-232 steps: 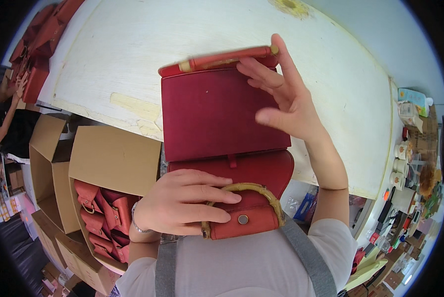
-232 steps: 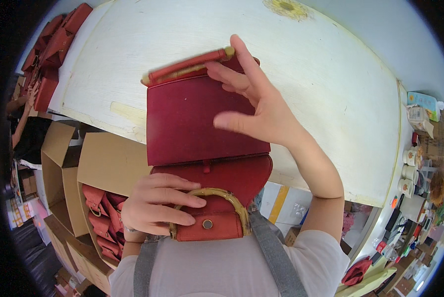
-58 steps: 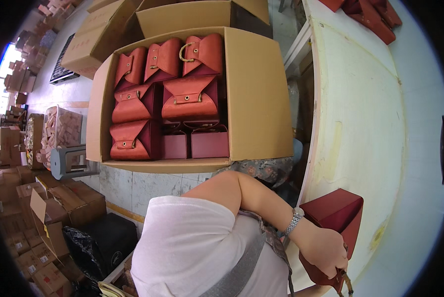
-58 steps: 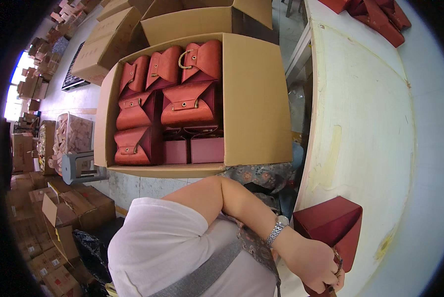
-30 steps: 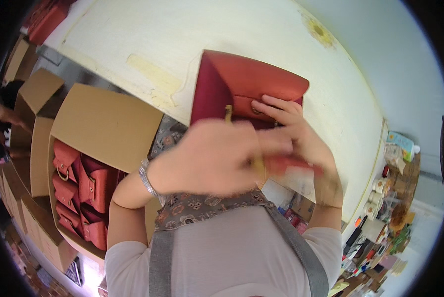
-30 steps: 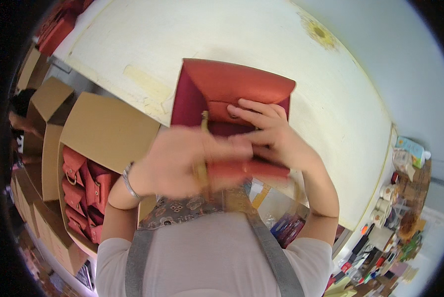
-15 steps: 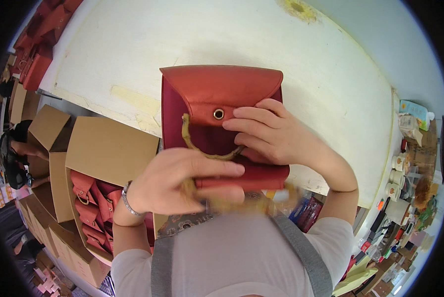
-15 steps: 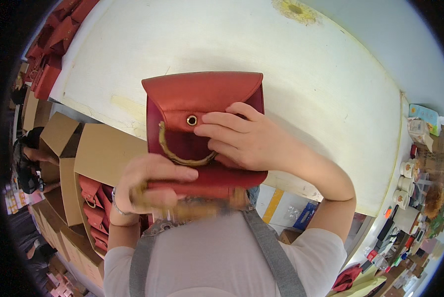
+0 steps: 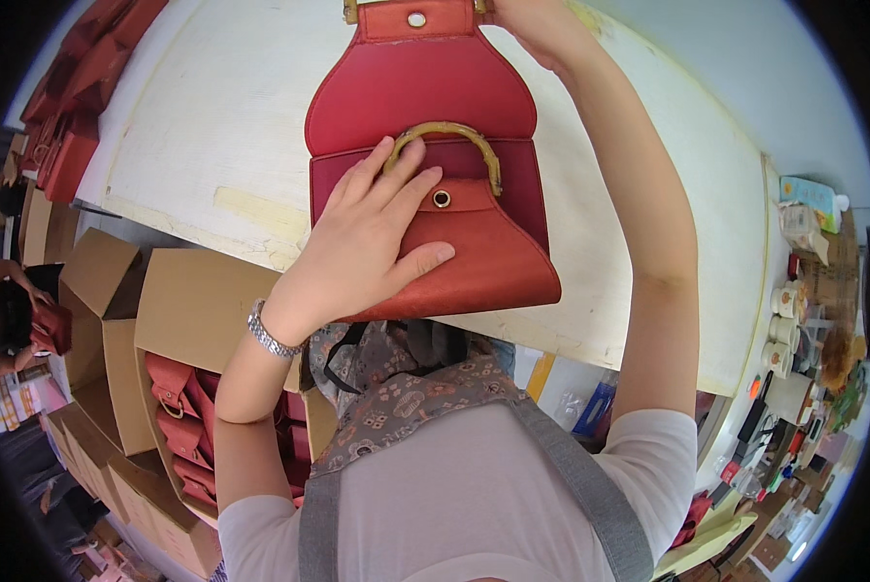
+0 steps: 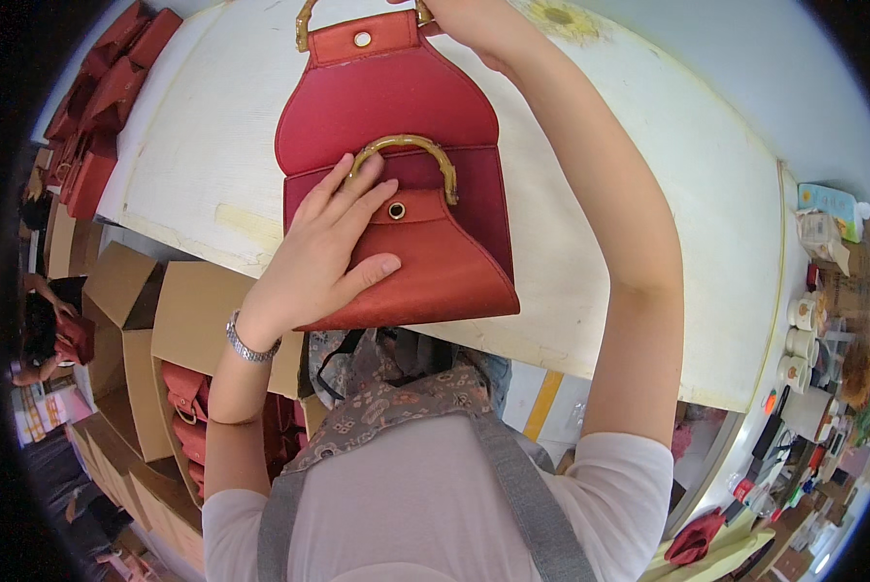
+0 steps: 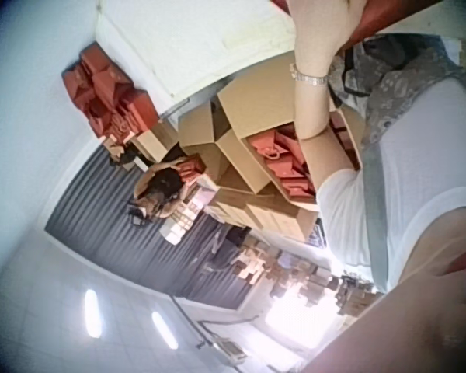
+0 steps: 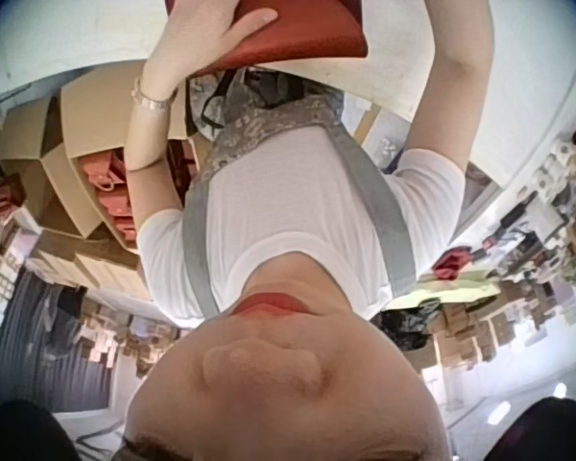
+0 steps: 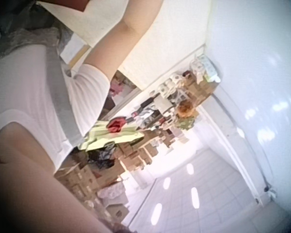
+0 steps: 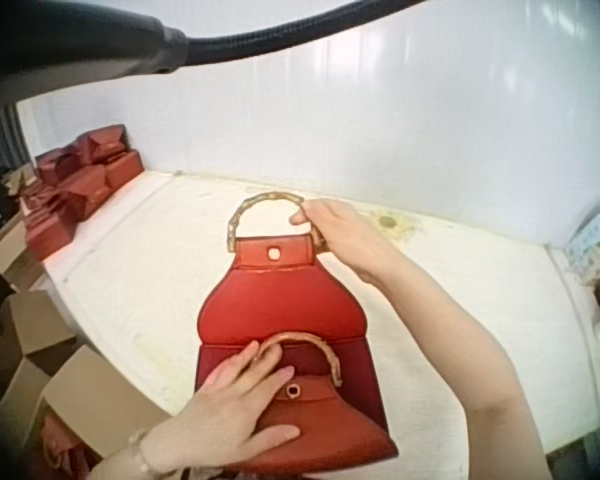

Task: The person repeatedly opens red handbag-shaped boxes, places small gold-wrapped items inside, closes the boxes, and sets them on a table. The process is repeated for multiple identical boxes in a warehouse-like room with stacked cardboard boxes.

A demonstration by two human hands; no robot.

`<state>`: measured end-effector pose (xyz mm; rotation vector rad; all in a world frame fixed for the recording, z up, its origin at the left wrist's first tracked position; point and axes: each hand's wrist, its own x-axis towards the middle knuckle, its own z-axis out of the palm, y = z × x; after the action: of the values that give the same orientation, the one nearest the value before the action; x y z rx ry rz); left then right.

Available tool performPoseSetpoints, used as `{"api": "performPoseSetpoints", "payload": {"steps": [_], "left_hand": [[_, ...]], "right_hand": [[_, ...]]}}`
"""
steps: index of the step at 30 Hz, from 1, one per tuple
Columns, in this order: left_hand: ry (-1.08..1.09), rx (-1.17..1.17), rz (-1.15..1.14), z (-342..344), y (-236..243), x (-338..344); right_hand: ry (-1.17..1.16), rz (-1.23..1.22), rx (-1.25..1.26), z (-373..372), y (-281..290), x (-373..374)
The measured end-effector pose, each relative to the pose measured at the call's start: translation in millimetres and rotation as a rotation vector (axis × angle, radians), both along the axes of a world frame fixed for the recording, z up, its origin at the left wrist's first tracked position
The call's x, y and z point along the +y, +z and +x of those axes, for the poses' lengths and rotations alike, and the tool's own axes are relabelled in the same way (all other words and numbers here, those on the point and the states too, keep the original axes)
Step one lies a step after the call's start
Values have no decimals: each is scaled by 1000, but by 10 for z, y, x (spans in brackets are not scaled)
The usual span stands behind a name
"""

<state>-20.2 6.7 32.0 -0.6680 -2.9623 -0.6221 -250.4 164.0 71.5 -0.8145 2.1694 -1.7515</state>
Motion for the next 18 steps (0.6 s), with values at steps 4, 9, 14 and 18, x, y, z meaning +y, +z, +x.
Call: {"api": "performPoseSetpoints", "payload": {"steps": [4, 9, 14, 18], "left_hand": [[-2, 68, 41, -36, -6, -31], [22, 121, 63, -71, 192, -44], [112, -126, 381, 28, 549, 15], [151, -156, 626, -173, 365, 38]], "right_hand": [[-8, -29, 39, -51, -102, 16], [11, -81, 41, -42, -131, 11], [3, -11, 106, -59, -151, 45], [17, -28, 91, -68, -210, 22]]}}
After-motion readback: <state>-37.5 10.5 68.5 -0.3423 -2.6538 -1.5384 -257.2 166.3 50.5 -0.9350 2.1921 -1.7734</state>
